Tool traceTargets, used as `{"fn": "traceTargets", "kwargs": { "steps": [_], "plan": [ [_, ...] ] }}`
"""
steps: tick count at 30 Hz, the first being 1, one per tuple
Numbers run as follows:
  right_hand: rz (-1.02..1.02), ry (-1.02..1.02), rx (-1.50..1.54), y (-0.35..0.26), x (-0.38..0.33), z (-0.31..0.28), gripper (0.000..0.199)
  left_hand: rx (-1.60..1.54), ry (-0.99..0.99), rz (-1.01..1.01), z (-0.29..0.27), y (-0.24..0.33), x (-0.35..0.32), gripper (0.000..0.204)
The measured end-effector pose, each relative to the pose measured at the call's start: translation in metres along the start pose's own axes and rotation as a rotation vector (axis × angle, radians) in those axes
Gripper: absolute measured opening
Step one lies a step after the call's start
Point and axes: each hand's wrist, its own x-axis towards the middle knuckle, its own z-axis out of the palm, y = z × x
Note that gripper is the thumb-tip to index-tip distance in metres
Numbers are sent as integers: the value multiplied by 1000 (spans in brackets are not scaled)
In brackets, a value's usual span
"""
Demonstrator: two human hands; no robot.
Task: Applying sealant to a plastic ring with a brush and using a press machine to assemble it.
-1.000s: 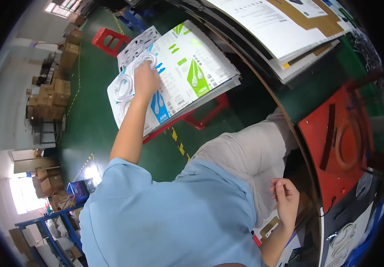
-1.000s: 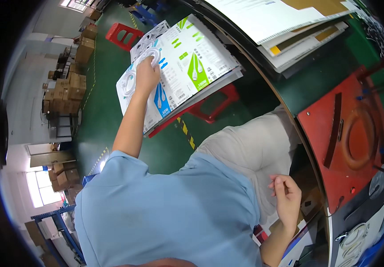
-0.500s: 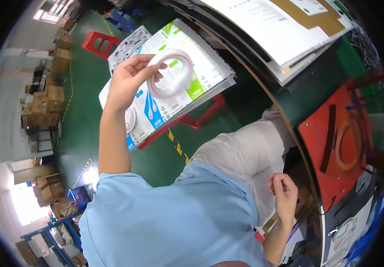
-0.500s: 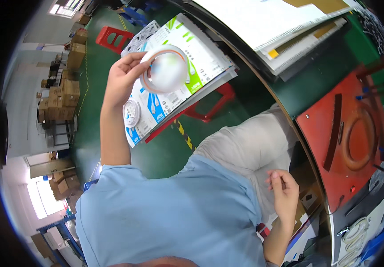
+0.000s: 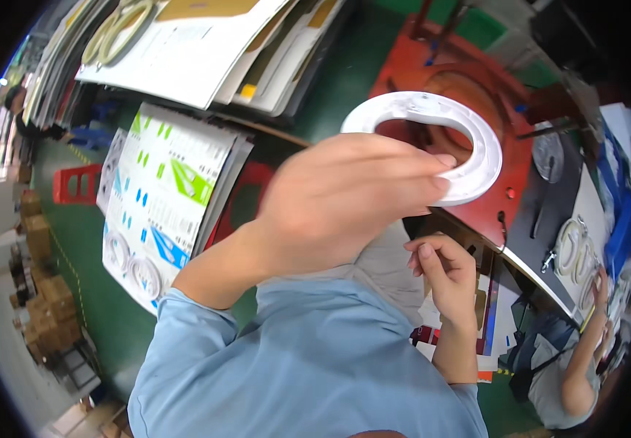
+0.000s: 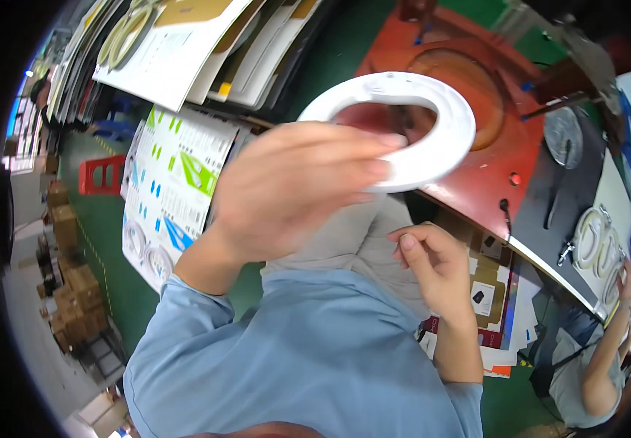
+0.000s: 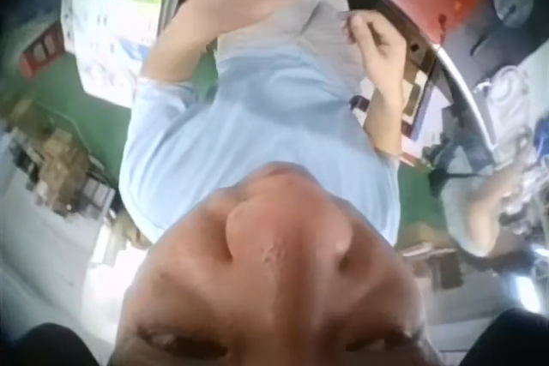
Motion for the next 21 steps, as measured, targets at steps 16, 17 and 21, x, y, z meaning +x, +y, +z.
{"fn": "traceTargets", "kwargs": {
  "steps": [16, 17, 21],
  "plan": [
    [-808, 487, -913, -51, 59, -10, 28, 194, -237, 52, 37, -35, 29, 38],
    [-796, 484, -1021, -55, 64, -10, 33, 140, -207, 50, 18, -22, 38, 37],
    [-510, 305, -1311, -37, 60, -1, 70, 483, 33, 77, -84, -28, 77, 18]
  ]
}}
